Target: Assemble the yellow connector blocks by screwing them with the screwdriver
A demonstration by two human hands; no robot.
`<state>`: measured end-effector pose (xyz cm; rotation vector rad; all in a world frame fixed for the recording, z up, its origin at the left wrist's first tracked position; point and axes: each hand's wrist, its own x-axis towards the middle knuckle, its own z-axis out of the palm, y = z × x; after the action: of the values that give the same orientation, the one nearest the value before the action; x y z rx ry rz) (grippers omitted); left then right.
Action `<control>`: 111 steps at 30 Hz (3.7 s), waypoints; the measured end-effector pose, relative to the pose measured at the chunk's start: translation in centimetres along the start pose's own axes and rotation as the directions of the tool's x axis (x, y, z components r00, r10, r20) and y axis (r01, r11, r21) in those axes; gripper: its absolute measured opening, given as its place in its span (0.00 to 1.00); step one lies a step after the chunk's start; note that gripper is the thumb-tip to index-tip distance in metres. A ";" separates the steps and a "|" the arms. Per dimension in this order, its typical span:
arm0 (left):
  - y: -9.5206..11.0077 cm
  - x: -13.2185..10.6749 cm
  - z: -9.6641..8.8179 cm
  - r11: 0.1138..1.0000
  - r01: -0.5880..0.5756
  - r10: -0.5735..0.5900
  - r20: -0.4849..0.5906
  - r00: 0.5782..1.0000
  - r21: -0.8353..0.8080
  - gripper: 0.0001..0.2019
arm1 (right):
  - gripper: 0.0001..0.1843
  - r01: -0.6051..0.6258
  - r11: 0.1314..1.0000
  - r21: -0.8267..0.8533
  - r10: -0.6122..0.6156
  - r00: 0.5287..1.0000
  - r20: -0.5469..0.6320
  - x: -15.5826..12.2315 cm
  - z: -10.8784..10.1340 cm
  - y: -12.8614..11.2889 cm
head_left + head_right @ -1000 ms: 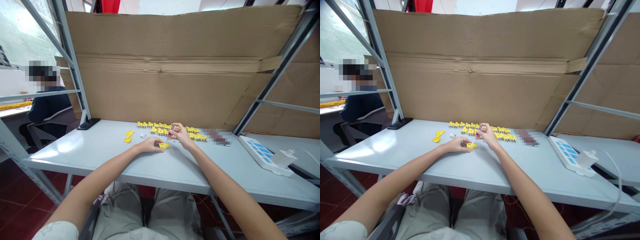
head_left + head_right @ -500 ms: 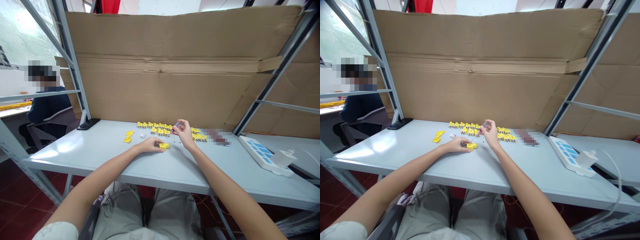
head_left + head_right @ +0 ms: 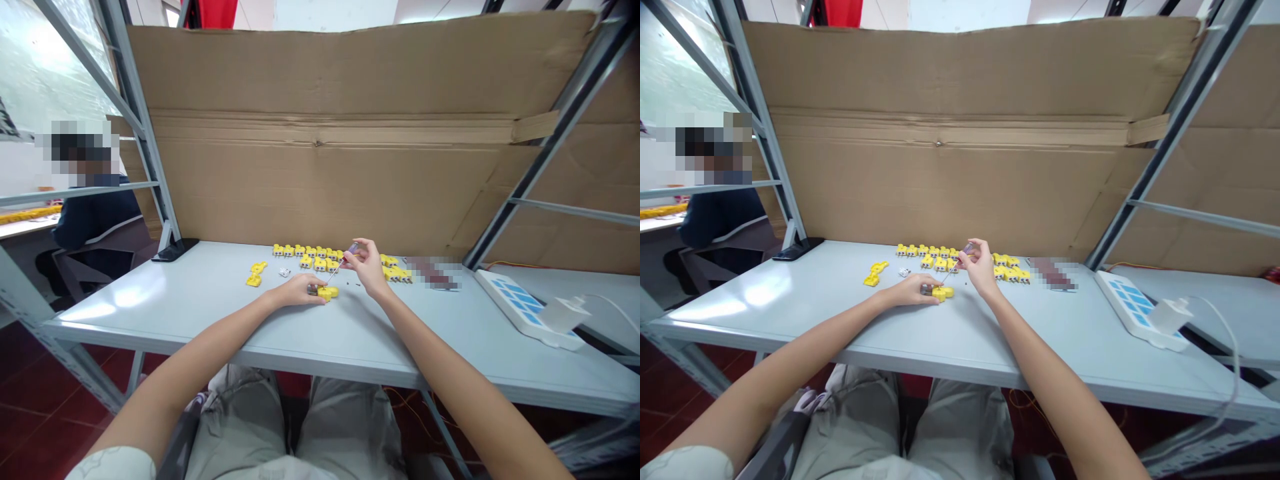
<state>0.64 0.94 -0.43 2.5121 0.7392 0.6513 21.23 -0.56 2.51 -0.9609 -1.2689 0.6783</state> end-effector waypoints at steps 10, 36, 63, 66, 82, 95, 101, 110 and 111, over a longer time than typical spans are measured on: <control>0.3 0.0 -0.2 0.999 -0.050 0.050 -0.015 0.999 0.000 0.20 | 0.28 -0.006 1.000 0.003 0.006 1.000 -0.015 0.0 0.0 -0.2; -0.5 0.2 0.5 0.970 -0.196 0.201 -0.019 0.979 0.140 0.16 | 0.28 0.011 1.000 0.000 -0.011 0.999 -0.031 0.0 -0.1 -0.5; -0.5 0.2 0.6 0.996 -0.062 0.056 -0.080 0.995 -0.065 0.18 | 0.28 0.071 0.997 0.011 -0.071 0.997 -0.032 -0.1 0.1 -0.5; -0.5 0.3 0.7 0.992 -0.032 0.022 -0.080 0.997 -0.121 0.17 | 0.26 0.092 0.996 0.017 -0.091 0.996 -0.021 -0.2 0.1 -0.6; -0.1 0.4 0.8 0.962 0.120 -0.133 -0.034 0.991 -0.246 0.25 | 0.25 0.143 0.990 -0.005 -0.143 0.988 0.055 -0.4 0.3 -0.2; -0.1 0.4 0.7 0.959 0.151 -0.156 -0.005 0.988 -0.240 0.27 | 0.24 0.169 0.982 -0.079 -0.159 0.980 0.122 -0.6 0.3 -0.4; -0.5 0.5 0.9 0.972 0.139 -0.145 -0.014 0.989 -0.191 0.26 | 0.21 0.210 0.976 -0.065 -0.196 0.966 0.171 -1.2 0.8 -0.7; 0.0 0.3 1.0 0.976 0.119 -0.122 -0.003 0.993 -0.182 0.26 | 0.22 0.233 0.971 -0.060 -0.219 0.960 0.174 -2.1 2.0 -1.8; 0.1 0.3 1.0 0.976 0.114 -0.117 -0.001 0.993 -0.183 0.26 | 0.21 0.238 0.968 -0.079 -0.223 0.960 0.167 -2.2 2.0 -1.9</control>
<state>1.45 0.80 -1.13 2.2821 0.7858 0.6623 18.66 -2.90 3.24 -0.8337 -1.5386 0.5194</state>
